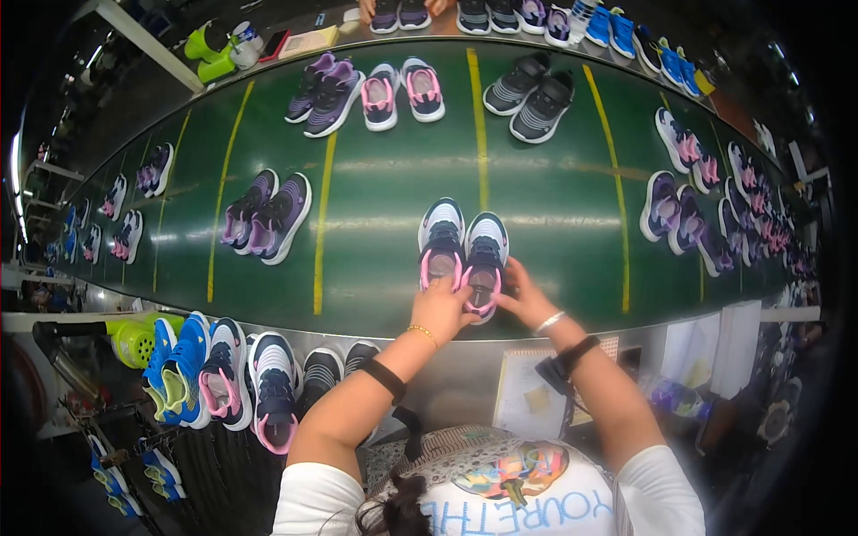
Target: Inspecting and sorting finished athletic shoes for quality control on a production line while recording notes.
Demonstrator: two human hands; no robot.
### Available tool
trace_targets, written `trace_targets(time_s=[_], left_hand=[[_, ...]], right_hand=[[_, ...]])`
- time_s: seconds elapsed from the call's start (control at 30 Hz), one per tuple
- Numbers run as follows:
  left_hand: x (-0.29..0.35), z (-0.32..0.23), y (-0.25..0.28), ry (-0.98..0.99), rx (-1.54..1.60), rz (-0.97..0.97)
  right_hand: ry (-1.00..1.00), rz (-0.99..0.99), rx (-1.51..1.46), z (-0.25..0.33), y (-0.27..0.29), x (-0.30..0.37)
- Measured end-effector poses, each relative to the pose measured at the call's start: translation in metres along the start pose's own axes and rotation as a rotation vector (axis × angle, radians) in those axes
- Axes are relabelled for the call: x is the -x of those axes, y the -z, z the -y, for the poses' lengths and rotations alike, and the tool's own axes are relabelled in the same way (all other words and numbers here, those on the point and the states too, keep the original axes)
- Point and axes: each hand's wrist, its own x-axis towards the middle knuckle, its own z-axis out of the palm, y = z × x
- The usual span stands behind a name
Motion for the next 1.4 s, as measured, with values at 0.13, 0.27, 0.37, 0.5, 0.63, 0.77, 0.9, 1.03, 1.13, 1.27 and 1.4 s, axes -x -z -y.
trace_targets(time_s=[0.13,0.27,0.37,0.5,0.63,0.77,0.9,1.03,1.13,1.27,1.4], left_hand=[[0.003,0.005,-0.015,0.183,0.182,-0.300],[-0.019,0.052,-0.038,0.213,0.108,-0.647],[-0.026,0.072,-0.047,0.311,0.410,-0.368],[-0.004,0.067,-0.012,0.413,1.269,-0.170],[0.047,0.053,0.027,0.382,1.685,0.002],[0.077,0.028,0.045,0.334,1.881,0.055],[0.095,0.010,0.046,0.206,1.949,0.095],[0.109,-0.001,0.047,0.184,2.003,0.105],[0.115,0.008,0.041,0.059,2.088,0.093],[0.130,-0.007,0.074,-0.265,1.812,-0.026],[0.142,-0.024,0.083,-0.424,1.955,-0.044]], right_hand=[[-0.032,-0.212,0.049,-0.014,-0.036,-0.021],[-0.058,-0.271,0.077,-0.007,-0.038,-0.022],[-0.014,-0.295,0.016,-0.011,-0.041,-0.022],[-0.132,-0.230,-0.922,-0.007,-0.026,0.004],[-0.158,-0.030,-1.253,0.025,-0.020,0.047],[-0.130,0.032,-1.508,0.026,-0.023,0.072],[-0.081,0.082,-1.451,0.041,-0.025,0.093],[-0.053,0.082,-1.430,0.058,-0.025,0.113],[-0.002,0.091,-1.517,0.077,-0.020,0.123],[0.355,0.056,-1.178,0.098,-0.003,0.143],[0.470,0.172,-1.233,0.097,0.001,0.155]])
